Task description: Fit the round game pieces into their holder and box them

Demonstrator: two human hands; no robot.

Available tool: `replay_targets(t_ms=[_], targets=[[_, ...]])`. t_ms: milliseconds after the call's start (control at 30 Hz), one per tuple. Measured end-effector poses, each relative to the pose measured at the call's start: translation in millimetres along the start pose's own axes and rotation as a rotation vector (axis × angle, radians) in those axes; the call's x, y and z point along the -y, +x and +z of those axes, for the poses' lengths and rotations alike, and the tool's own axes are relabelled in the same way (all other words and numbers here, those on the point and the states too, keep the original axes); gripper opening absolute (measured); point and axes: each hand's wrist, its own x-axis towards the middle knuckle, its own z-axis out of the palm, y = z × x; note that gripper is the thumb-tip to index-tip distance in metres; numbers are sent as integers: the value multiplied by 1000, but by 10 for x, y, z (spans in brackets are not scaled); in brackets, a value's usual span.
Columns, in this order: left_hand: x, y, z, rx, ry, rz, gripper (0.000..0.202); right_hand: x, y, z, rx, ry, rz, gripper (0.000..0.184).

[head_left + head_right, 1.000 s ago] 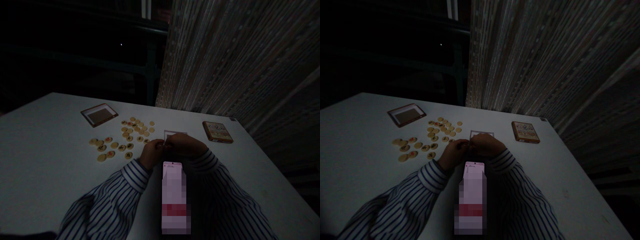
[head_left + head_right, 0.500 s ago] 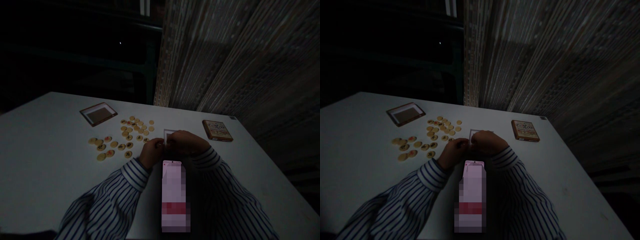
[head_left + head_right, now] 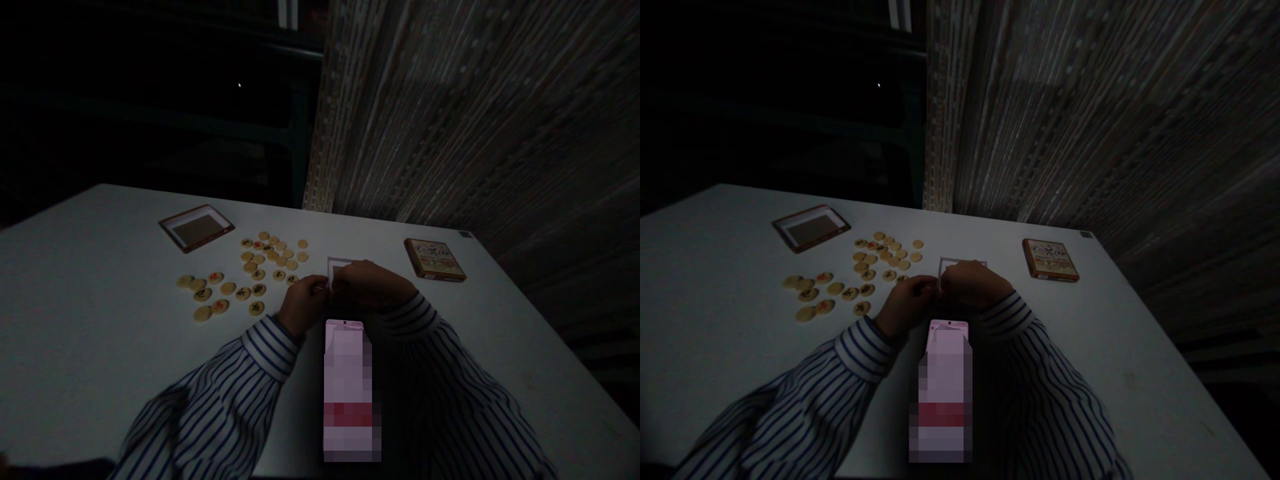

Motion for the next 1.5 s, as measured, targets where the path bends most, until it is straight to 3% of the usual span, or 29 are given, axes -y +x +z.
replay_targets(t_ms=[967,1500], targets=[[-16,-1,1,-10,-59,-6,24,-14,-32,3,-3,-46,-59,23],[-6,3,10,-35,-44,30,21,-64,-42,-28,37,-25,-14,30]])
